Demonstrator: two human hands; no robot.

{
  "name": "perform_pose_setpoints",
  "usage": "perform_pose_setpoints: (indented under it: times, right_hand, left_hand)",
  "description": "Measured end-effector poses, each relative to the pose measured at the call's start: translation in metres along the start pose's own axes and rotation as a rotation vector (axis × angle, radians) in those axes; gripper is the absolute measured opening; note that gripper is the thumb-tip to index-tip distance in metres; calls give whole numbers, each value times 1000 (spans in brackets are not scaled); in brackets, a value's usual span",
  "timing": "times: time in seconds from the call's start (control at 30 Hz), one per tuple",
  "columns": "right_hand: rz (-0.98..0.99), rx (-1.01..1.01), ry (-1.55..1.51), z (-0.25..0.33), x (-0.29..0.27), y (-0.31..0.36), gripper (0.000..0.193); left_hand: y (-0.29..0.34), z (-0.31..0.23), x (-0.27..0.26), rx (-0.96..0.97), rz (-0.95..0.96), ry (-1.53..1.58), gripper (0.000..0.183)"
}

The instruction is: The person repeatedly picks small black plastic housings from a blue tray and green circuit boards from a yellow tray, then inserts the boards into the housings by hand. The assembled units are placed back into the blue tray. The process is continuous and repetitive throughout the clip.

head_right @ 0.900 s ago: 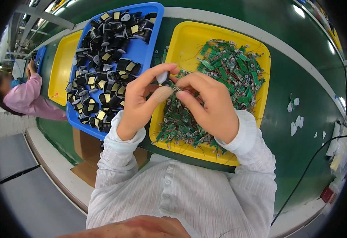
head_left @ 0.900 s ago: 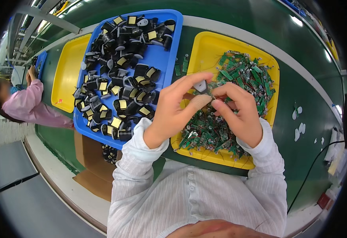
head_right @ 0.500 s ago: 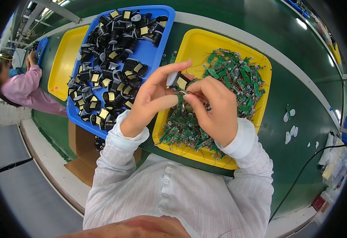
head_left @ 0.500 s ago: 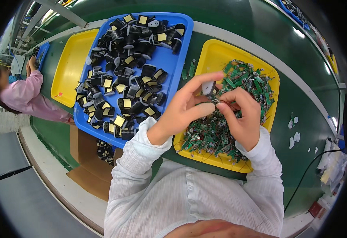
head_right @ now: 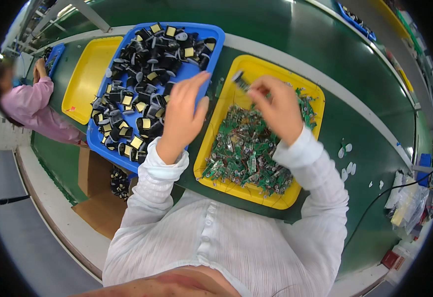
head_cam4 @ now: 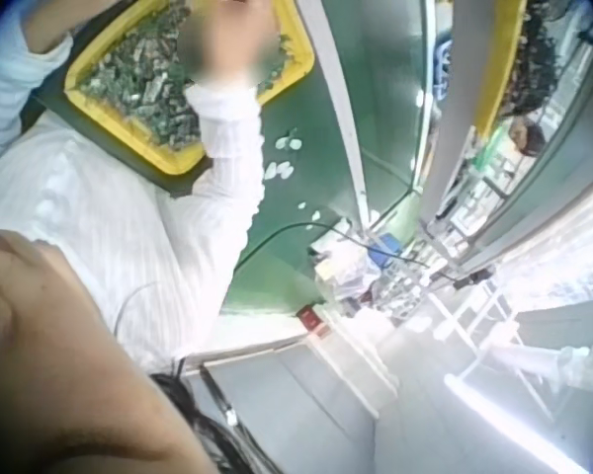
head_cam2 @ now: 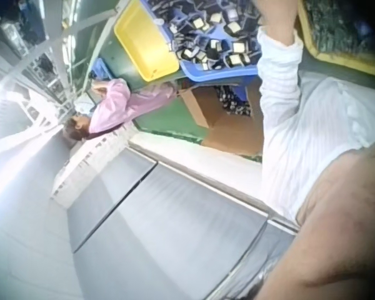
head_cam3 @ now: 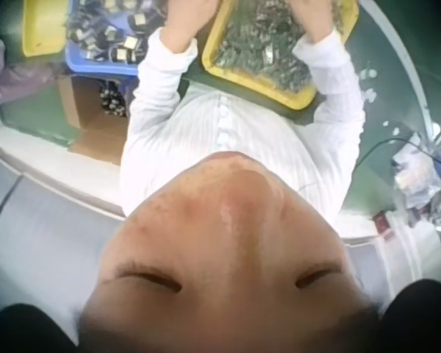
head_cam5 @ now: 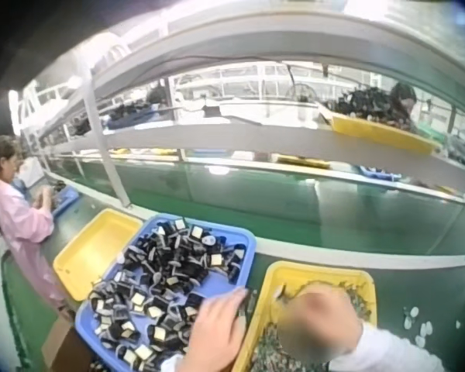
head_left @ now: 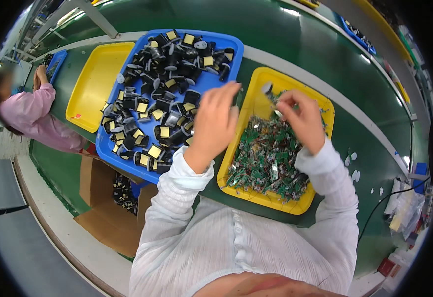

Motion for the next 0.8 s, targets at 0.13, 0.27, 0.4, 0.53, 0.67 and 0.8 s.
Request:
perform_pose_setpoints:
  times: [0.13, 0.27, 0.4, 0.53, 0.67, 0.8]
  right_hand:
    - [-374, -242, 650, -40, -30, -105, 9]
    - [-412, -36, 994, -129, -88, -183, 11]
    - [-231, 227, 886, -144, -85, -194, 18]
    - [-408, -237, 894, -72, -71, -149, 26]
    - [81, -288, 485, -22, -4, -48, 35]
    - [352, -350, 599, -24, 57, 35, 31]
  left_hand:
    - [15, 44, -26, -192, -4, -443, 16]
    - [16, 46, -11, -206, 135, -558, 23]
    - [29, 71, -1, -331, 200, -651, 40]
    - [24, 75, 7, -345, 282, -723, 47]
    - [24, 82, 15, -307, 272, -760, 44]
    - [9, 66, -7, -107, -64, -735, 31]
Point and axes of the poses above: each hand's wrist, its own y-axis away from the middle knuckle, its own x-axis out of the palm, z = x × y, the point moved 6 cm from there along -y, towards the middle knuckle, and after that the axes turned 10 degrees about x, right-handed, at the moved point
